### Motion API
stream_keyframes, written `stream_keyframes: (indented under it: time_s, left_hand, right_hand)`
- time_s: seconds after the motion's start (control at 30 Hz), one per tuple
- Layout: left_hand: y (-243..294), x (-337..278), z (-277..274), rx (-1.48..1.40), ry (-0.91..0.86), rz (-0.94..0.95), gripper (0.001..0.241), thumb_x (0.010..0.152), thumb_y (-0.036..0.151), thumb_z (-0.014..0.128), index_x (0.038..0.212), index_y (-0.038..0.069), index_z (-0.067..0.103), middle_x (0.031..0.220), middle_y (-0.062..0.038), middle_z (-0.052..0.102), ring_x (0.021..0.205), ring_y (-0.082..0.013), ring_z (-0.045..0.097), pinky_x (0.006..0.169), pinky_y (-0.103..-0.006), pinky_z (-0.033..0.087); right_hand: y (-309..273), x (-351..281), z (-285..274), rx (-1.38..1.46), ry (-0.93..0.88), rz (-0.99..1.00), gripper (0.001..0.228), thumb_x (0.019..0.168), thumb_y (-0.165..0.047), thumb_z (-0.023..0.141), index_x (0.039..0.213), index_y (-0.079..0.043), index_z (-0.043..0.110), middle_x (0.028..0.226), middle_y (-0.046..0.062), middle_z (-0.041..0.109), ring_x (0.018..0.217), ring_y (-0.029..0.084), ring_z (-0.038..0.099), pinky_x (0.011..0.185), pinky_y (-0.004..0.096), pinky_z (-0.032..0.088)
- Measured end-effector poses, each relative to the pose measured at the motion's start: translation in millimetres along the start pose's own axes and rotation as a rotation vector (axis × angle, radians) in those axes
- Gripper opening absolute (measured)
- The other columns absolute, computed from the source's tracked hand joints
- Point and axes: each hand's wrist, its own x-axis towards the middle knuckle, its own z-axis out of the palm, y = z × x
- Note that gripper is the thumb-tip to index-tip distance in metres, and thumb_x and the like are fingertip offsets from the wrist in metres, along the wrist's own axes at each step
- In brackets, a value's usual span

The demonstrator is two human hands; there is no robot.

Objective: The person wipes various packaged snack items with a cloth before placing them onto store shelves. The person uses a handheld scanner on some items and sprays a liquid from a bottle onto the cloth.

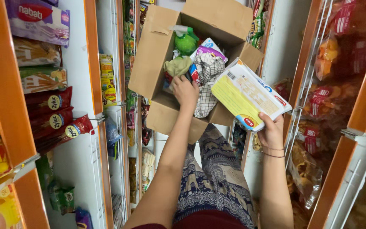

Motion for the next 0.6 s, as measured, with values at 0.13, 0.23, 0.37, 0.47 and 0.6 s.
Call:
stream_keyframes:
  time_s: [0.13, 0.23, 0.37, 0.47, 0.6]
  left_hand:
    - [6, 8, 6, -0.194, -0.191, -0.241, 0.076, 0.083, 0.03, 0.078, 0.143, 0.003, 0.038, 0.122, -0.032, 0.053, 0.1, -0.049, 0.066, 0.083, -0.053, 0.055]
    - [0, 15, 20, -0.277, -0.18, -0.283, 0.09, 0.08, 0.022, 0.079, 0.15, 0.005, 0.026, 0.119, -0.033, 0.058, 0.099, -0.0492, 0.067, 0.084, -0.0524, 0.056]
    - [-18, 26, 43, -0.424, -0.23, -0.301, 0.096, 0.083, 0.012, 0.071, 0.164, 0.011, 0.019, 0.11, -0.03, 0.072, 0.104, -0.0438, 0.07, 0.094, -0.0499, 0.054]
    - [-39, 40, 51, -0.578, -0.121, -0.269, 0.099, 0.078, 0.006, 0.076, 0.161, 0.013, 0.022, 0.118, -0.027, 0.069, 0.105, -0.0377, 0.067, 0.093, -0.0461, 0.053]
    - [-62, 18, 32, -1.135, -0.182, -0.13, 0.09, 0.082, -0.005, 0.067, 0.164, 0.009, 0.032, 0.129, -0.017, 0.067, 0.105, -0.0234, 0.068, 0.092, -0.0396, 0.056]
  right_hand:
    - [7, 2, 4, -0.008, -0.007, 0.028, 0.051, 0.093, 0.006, 0.063, 0.142, 0.005, 0.051, 0.137, 0.017, 0.064, 0.124, 0.027, 0.065, 0.107, 0.041, 0.054]
    - [13, 4, 11, -0.027, -0.005, 0.047, 0.051, 0.092, 0.006, 0.063, 0.141, 0.003, 0.051, 0.136, 0.016, 0.064, 0.123, 0.026, 0.065, 0.106, 0.041, 0.055]
    - [18, 5, 18, -0.05, -0.049, 0.07, 0.052, 0.092, 0.007, 0.063, 0.142, 0.003, 0.051, 0.136, 0.016, 0.064, 0.122, 0.025, 0.065, 0.105, 0.04, 0.055]
    - [19, 8, 23, -0.053, -0.076, 0.091, 0.051, 0.092, 0.008, 0.062, 0.141, 0.004, 0.052, 0.136, 0.017, 0.064, 0.122, 0.026, 0.065, 0.105, 0.04, 0.055]
    - [18, 10, 29, -0.042, -0.099, 0.12, 0.052, 0.09, 0.008, 0.062, 0.141, 0.003, 0.051, 0.135, 0.017, 0.064, 0.121, 0.027, 0.066, 0.104, 0.04, 0.056]
